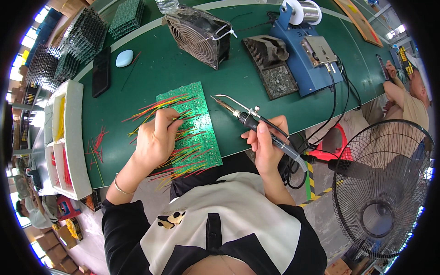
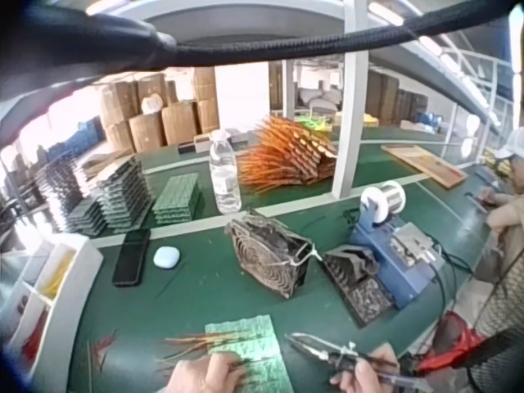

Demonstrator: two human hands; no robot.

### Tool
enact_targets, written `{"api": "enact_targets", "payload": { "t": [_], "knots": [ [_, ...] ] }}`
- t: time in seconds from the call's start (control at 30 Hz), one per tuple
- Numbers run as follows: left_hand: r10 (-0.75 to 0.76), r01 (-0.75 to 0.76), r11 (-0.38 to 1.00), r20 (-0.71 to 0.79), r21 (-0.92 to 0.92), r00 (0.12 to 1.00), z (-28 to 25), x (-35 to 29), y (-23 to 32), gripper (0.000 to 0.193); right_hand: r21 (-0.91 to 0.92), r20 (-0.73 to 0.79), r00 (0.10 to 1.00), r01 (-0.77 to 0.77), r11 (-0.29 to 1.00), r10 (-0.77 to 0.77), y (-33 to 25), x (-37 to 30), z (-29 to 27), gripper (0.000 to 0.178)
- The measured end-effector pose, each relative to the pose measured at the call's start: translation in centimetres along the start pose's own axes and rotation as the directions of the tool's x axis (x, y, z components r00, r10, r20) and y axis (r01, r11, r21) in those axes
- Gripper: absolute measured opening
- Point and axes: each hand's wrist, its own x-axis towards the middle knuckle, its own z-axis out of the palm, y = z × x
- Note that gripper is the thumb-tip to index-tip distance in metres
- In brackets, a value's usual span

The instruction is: The person takes wires from a container by hand, positions them onto a circuit board, and solders them to the board using a soldering iron.

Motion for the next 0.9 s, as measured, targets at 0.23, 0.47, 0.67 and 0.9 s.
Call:
{"api": "enact_targets", "payload": {
  "t": [0.23,0.47,0.67,0.9],
  "knots": [
    [0.065,-0.069,0.996,0.055,0.059,0.996,0.6,-0.3,-0.6,0.016,0.0,0.006,1.0,0.007,1.0,-0.007,0.0,-0.2,-0.1,0.014],
    [0.056,-0.056,0.997,0.005,0.057,0.998,1.6,-1.1,-1.5,0.017,-0.056,0.049,0.998,0.038,0.998,-0.035,0.6,-1.1,-0.1,0.018],
    [0.062,-0.063,0.998,0.007,0.024,0.998,1.4,-1.3,-1.3,0.017,-0.083,0.077,0.996,0.051,0.995,-0.045,0.5,-1.4,-0.2,0.023],
    [0.057,-0.056,0.998,0.03,-0.01,0.998,1.1,-1.1,-1.4,0.014,-0.085,0.086,0.996,0.045,0.995,-0.037,0.7,-1.1,0.0,0.024]
  ]
}}
